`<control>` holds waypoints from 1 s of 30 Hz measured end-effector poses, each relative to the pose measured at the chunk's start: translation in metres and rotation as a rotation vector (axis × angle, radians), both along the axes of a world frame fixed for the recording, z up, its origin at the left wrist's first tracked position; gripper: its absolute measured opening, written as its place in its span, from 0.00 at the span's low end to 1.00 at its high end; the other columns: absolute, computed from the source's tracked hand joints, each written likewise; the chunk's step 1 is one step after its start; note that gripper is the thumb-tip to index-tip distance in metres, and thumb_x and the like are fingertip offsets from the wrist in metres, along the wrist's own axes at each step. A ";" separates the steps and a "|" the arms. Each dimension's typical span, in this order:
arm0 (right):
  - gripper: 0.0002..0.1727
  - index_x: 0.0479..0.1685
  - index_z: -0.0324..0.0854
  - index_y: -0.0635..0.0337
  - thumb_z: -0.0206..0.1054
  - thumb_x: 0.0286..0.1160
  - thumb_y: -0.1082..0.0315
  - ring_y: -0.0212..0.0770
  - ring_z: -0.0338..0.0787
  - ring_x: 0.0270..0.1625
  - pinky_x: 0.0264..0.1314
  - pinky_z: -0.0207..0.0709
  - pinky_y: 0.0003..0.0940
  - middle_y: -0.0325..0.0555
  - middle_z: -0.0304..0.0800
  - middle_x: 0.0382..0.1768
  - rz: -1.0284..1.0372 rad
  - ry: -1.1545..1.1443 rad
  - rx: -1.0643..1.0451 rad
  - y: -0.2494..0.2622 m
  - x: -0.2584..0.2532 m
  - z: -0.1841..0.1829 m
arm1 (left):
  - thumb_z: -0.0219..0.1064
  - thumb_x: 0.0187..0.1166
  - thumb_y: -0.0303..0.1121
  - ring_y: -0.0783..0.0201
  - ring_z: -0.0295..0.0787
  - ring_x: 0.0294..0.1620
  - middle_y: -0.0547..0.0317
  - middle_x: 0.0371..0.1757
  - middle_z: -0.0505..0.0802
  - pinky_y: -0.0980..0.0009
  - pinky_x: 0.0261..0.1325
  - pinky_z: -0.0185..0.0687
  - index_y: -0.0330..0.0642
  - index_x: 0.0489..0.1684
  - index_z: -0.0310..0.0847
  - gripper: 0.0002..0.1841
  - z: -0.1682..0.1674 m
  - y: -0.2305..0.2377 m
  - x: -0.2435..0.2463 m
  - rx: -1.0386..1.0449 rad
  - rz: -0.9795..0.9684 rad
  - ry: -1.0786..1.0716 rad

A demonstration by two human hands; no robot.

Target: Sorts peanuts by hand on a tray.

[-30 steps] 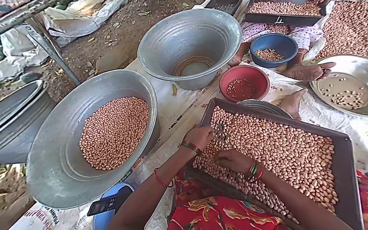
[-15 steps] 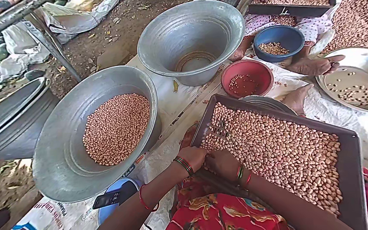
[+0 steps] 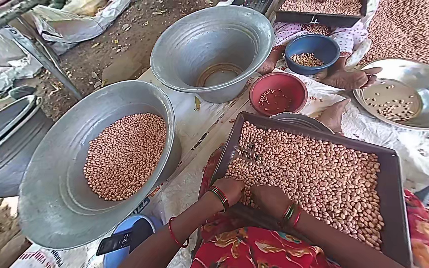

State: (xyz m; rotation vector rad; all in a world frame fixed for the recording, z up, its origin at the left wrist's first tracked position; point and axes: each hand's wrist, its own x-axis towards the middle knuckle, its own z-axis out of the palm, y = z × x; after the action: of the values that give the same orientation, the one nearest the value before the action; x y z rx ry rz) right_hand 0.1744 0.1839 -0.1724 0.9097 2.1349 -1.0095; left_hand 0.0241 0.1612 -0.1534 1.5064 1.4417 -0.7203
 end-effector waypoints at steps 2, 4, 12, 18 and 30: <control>0.19 0.66 0.76 0.69 0.46 0.95 0.64 0.72 0.88 0.63 0.59 0.77 0.69 0.72 0.88 0.57 -0.011 0.025 -0.007 0.001 0.001 -0.001 | 0.50 0.95 0.40 0.37 0.81 0.75 0.35 0.70 0.87 0.37 0.75 0.70 0.37 0.75 0.76 0.21 -0.003 0.001 -0.003 0.040 0.068 -0.023; 0.20 0.65 0.79 0.71 0.49 0.93 0.64 0.71 0.89 0.60 0.60 0.76 0.68 0.72 0.89 0.53 -0.082 0.143 -0.035 0.007 0.011 -0.006 | 0.49 0.95 0.40 0.37 0.82 0.74 0.35 0.69 0.88 0.37 0.75 0.70 0.38 0.76 0.76 0.21 -0.004 0.006 -0.004 0.124 0.165 -0.054; 0.19 0.65 0.81 0.72 0.54 0.92 0.66 0.66 0.91 0.53 0.61 0.77 0.63 0.70 0.91 0.50 -0.308 0.266 -0.004 0.020 0.058 0.004 | 0.45 0.96 0.38 0.39 0.81 0.76 0.38 0.72 0.86 0.40 0.77 0.71 0.41 0.81 0.73 0.22 -0.014 0.085 0.018 0.433 0.273 -0.095; 0.18 0.64 0.82 0.71 0.56 0.91 0.65 0.60 0.89 0.46 0.56 0.78 0.58 0.66 0.90 0.44 -0.459 0.249 -0.055 0.008 0.097 -0.002 | 0.44 0.95 0.35 0.37 0.80 0.76 0.34 0.72 0.85 0.38 0.76 0.70 0.39 0.81 0.70 0.22 -0.022 0.108 0.031 0.391 0.193 -0.010; 0.14 0.58 0.83 0.69 0.56 0.90 0.69 0.31 0.79 0.28 0.36 0.75 0.29 0.44 0.83 0.31 -0.861 0.430 -0.144 -0.002 0.112 -0.008 | 0.40 0.97 0.38 0.34 0.84 0.72 0.32 0.67 0.87 0.37 0.72 0.74 0.42 0.85 0.65 0.23 -0.030 0.102 0.044 0.399 0.109 0.059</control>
State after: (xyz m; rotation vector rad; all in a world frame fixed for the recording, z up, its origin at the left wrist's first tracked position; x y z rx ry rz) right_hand 0.2861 0.1818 -0.1799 1.7230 1.9436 -1.8854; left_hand 0.0685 0.2629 -0.1839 1.6971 1.7733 -0.4283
